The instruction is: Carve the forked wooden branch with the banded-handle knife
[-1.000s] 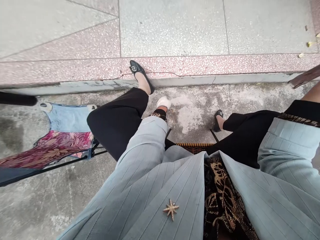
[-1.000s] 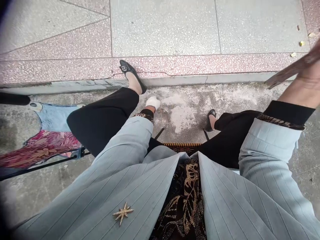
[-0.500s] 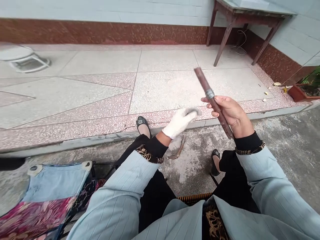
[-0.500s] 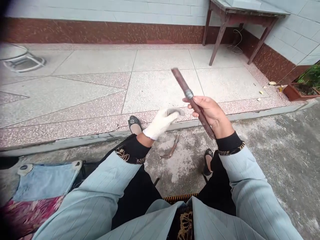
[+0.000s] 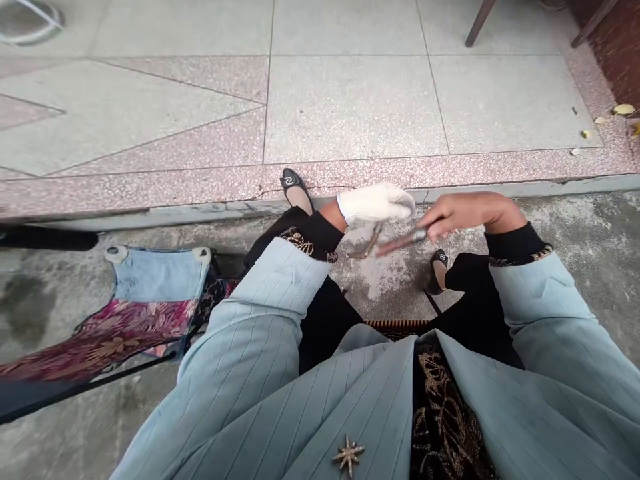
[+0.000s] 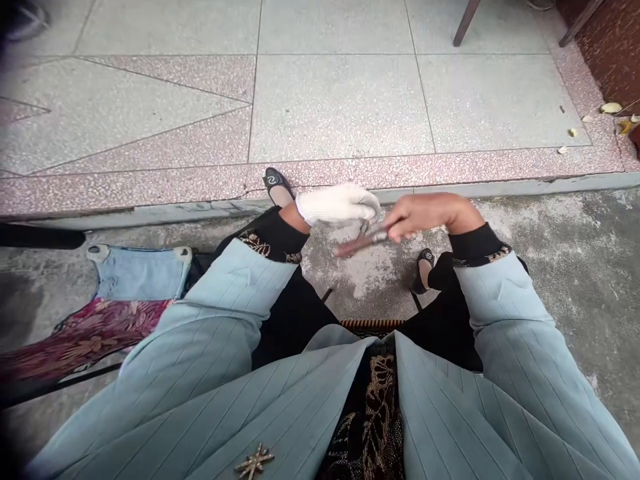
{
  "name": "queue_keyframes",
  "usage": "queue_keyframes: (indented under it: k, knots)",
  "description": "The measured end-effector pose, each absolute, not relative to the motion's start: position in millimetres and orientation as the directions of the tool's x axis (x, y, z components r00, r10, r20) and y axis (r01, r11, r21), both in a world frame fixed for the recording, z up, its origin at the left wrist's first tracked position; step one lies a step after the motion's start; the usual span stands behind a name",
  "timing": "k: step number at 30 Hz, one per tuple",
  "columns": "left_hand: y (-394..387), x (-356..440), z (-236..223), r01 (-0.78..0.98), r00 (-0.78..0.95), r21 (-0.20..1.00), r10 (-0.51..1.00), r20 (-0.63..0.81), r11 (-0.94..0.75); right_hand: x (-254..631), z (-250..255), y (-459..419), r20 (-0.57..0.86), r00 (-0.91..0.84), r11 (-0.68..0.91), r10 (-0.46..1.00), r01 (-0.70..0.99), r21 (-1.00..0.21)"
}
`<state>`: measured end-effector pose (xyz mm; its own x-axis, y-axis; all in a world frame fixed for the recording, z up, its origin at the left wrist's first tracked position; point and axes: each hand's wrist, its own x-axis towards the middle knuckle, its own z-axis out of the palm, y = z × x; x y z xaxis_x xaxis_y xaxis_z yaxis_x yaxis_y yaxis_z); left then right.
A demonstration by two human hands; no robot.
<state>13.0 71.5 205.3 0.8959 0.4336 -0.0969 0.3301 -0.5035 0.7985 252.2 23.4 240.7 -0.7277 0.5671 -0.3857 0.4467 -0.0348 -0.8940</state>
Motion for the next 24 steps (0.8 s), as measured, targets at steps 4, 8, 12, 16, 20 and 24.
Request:
queue_keyframes:
  k: [4, 8, 12, 16, 20, 24]
  knots:
    - [73.5, 16.4, 207.5, 0.239, 0.783, 0.897, 0.621, 0.050, -0.373, 258.3, 262.4, 18.8, -0.032, -0.420, 0.026, 0.907, 0.132, -0.991]
    - [69.1, 27.4, 206.4, 0.265, 0.844, 0.846, 0.536, 0.029, -0.463, 252.7, 245.4, 27.0, 0.016, -0.065, 0.039, 0.998, 0.366, -0.930]
    - [68.5, 29.9, 206.0, 0.385, 0.833, 0.737, 0.553, -0.018, -0.556, 250.9, 226.4, 38.9, -0.110, -0.044, -0.021, 0.993, 0.848, -0.530]
    - [72.1, 23.9, 207.6, 0.358, 0.891, 0.719, 0.448, -0.073, -0.595, 252.8, 238.0, 30.8, -0.620, -0.467, 0.138, 0.630, 0.853, -0.503]
    - [71.6, 20.3, 214.7, 0.280, 0.860, 0.871, 0.508, -0.041, -0.404, 266.1, 261.0, 15.4, -0.417, -0.689, 0.007, 0.592, 0.523, -0.853]
    - [69.9, 23.4, 217.4, 0.265, 0.770, 0.916, 0.638, -0.014, -0.300, 270.9, 267.3, 12.9, -0.006, -0.243, 0.040, 0.970, 0.183, -0.982]
